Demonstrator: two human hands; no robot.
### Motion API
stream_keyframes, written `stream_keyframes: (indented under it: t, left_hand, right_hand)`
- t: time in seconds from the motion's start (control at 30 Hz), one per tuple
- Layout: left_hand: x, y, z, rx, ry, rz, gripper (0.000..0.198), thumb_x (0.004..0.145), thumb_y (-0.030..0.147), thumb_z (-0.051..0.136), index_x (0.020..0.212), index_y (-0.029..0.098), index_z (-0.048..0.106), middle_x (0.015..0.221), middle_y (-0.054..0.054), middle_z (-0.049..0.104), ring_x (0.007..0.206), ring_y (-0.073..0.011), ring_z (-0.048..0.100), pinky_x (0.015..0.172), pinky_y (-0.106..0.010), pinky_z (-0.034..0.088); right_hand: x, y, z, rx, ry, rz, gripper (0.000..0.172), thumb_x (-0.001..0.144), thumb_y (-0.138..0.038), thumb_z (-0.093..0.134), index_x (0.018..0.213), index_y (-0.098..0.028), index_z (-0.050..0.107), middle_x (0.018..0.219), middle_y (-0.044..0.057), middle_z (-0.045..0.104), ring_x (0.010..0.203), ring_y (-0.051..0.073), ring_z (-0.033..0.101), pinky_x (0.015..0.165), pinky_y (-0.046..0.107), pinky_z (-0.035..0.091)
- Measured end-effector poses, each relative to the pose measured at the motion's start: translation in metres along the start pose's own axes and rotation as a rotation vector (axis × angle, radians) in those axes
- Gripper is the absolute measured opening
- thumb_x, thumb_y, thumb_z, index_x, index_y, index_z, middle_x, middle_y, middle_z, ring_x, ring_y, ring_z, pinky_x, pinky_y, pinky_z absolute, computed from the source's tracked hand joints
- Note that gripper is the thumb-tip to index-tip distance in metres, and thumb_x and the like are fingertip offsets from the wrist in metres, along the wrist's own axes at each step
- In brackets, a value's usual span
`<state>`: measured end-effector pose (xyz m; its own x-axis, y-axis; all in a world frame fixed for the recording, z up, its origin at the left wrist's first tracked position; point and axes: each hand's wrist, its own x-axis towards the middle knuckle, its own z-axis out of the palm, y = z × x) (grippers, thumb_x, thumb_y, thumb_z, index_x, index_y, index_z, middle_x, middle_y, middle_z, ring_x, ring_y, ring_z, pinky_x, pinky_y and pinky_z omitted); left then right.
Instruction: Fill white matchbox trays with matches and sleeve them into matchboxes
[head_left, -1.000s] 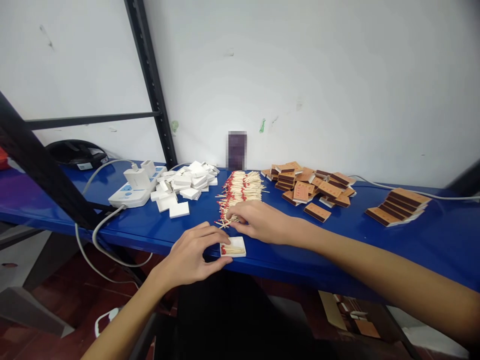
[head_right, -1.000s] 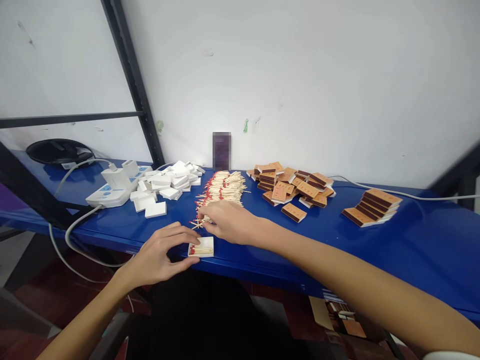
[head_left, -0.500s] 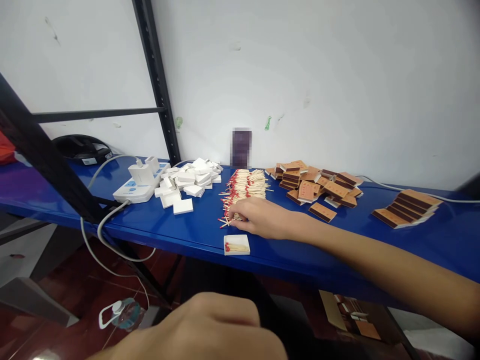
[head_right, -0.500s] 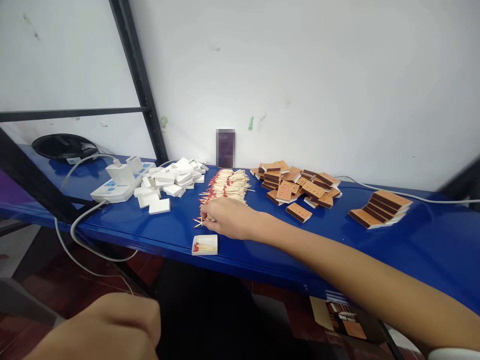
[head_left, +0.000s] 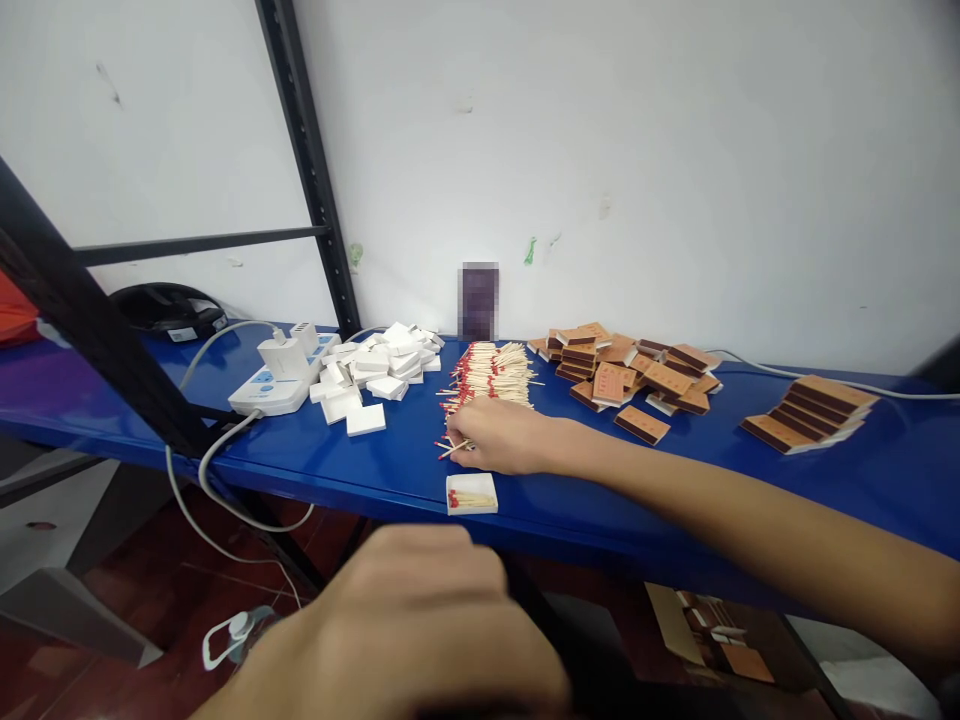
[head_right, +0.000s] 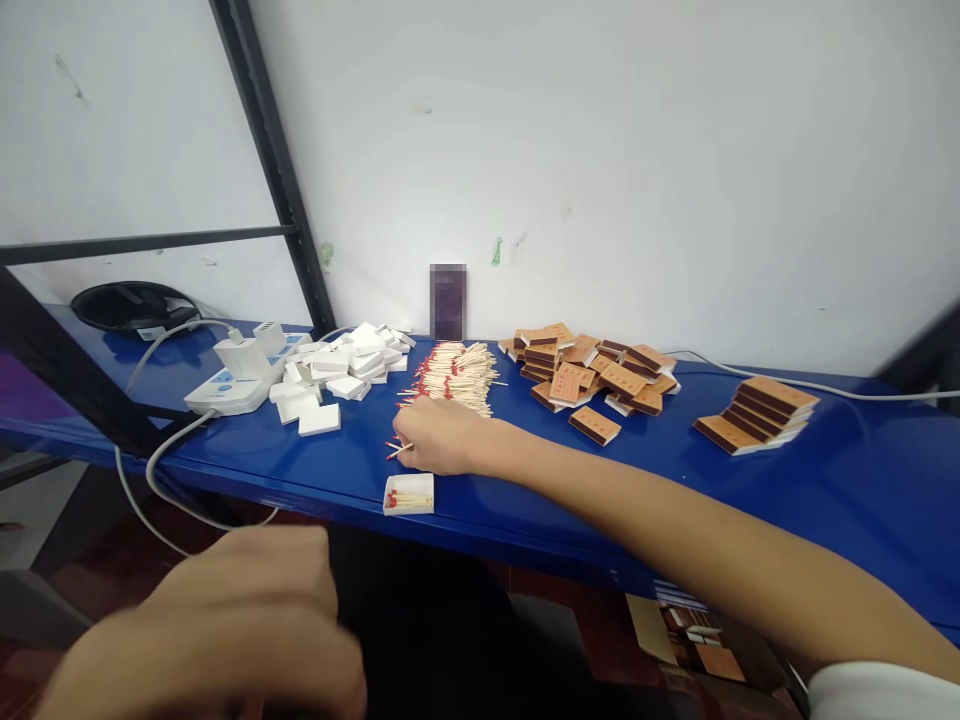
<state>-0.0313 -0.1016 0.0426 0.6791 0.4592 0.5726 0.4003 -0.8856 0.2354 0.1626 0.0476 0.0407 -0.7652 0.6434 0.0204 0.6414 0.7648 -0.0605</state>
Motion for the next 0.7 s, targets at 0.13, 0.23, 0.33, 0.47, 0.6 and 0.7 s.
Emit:
stream_keyframes:
  t: [0.13, 0.23, 0.33, 0.47, 0.6, 0.7]
  left_hand:
    - [0.033, -0.045, 0.006, -0.034, 0.218, -0.052, 0.021, 0.087, 0.011, 0.050, 0.091, 0.023, 0.066, 0.071, 0.001, 0.067, 0.062, -0.0130, 0.061, 0.057, -0.026, 0.048]
    - [0.033, -0.090, 0.008, -0.015, 0.224, -0.309, 0.018, 0.092, 0.019, 0.048, 0.089, 0.018, 0.067, 0.069, 0.001, 0.066, 0.062, -0.0111, 0.059, 0.057, -0.022, 0.044]
    - [0.026, -0.118, 0.009, -0.010, 0.114, -0.448, 0.022, 0.093, 0.028, 0.048, 0.098, 0.017, 0.066, 0.071, 0.001, 0.065, 0.063, -0.0125, 0.058, 0.058, -0.023, 0.042]
    - [0.024, -0.123, 0.013, 0.019, -0.048, -0.488, 0.025, 0.094, 0.033, 0.048, 0.102, 0.019, 0.067, 0.074, 0.001, 0.065, 0.063, -0.0130, 0.054, 0.061, -0.025, 0.040]
    - [0.029, -0.115, 0.020, 0.059, -0.165, -0.459, 0.024, 0.092, 0.032, 0.050, 0.103, 0.020, 0.069, 0.074, 0.001, 0.063, 0.064, -0.0138, 0.053, 0.062, -0.026, 0.038]
    - [0.028, -0.111, 0.025, 0.079, -0.186, -0.433, 0.024, 0.092, 0.032, 0.052, 0.102, 0.020, 0.069, 0.075, 0.000, 0.061, 0.066, -0.0140, 0.053, 0.062, -0.026, 0.038]
  right_hand:
    - [0.002, 0.000, 0.002, -0.018, -0.007, -0.013, 0.013, 0.085, -0.022, 0.056, 0.083, -0.015, 0.067, 0.084, 0.008, 0.070, 0.073, 0.018, 0.061, 0.055, 0.026, 0.032]
    - [0.000, -0.001, -0.001, -0.009, -0.011, 0.004, 0.013, 0.084, -0.019, 0.055, 0.080, -0.015, 0.066, 0.080, 0.008, 0.069, 0.069, 0.016, 0.059, 0.054, 0.025, 0.030]
    - [-0.011, 0.000, -0.007, 0.043, 0.026, 0.019, 0.011, 0.083, -0.017, 0.054, 0.080, -0.015, 0.065, 0.078, 0.006, 0.068, 0.068, 0.015, 0.057, 0.056, 0.025, 0.032]
    - [-0.037, 0.008, -0.007, 0.123, 0.035, 0.061, 0.008, 0.081, -0.017, 0.057, 0.076, -0.017, 0.063, 0.071, 0.002, 0.064, 0.063, 0.012, 0.051, 0.056, 0.024, 0.030]
    - [-0.062, 0.018, 0.005, 0.146, 0.044, 0.113, 0.009, 0.083, -0.021, 0.058, 0.076, -0.019, 0.063, 0.070, 0.000, 0.062, 0.062, 0.012, 0.049, 0.058, 0.025, 0.029]
    - [-0.070, 0.023, 0.012, 0.170, 0.069, 0.146, 0.015, 0.088, -0.029, 0.057, 0.081, -0.020, 0.065, 0.070, -0.001, 0.061, 0.063, 0.012, 0.050, 0.059, 0.025, 0.030]
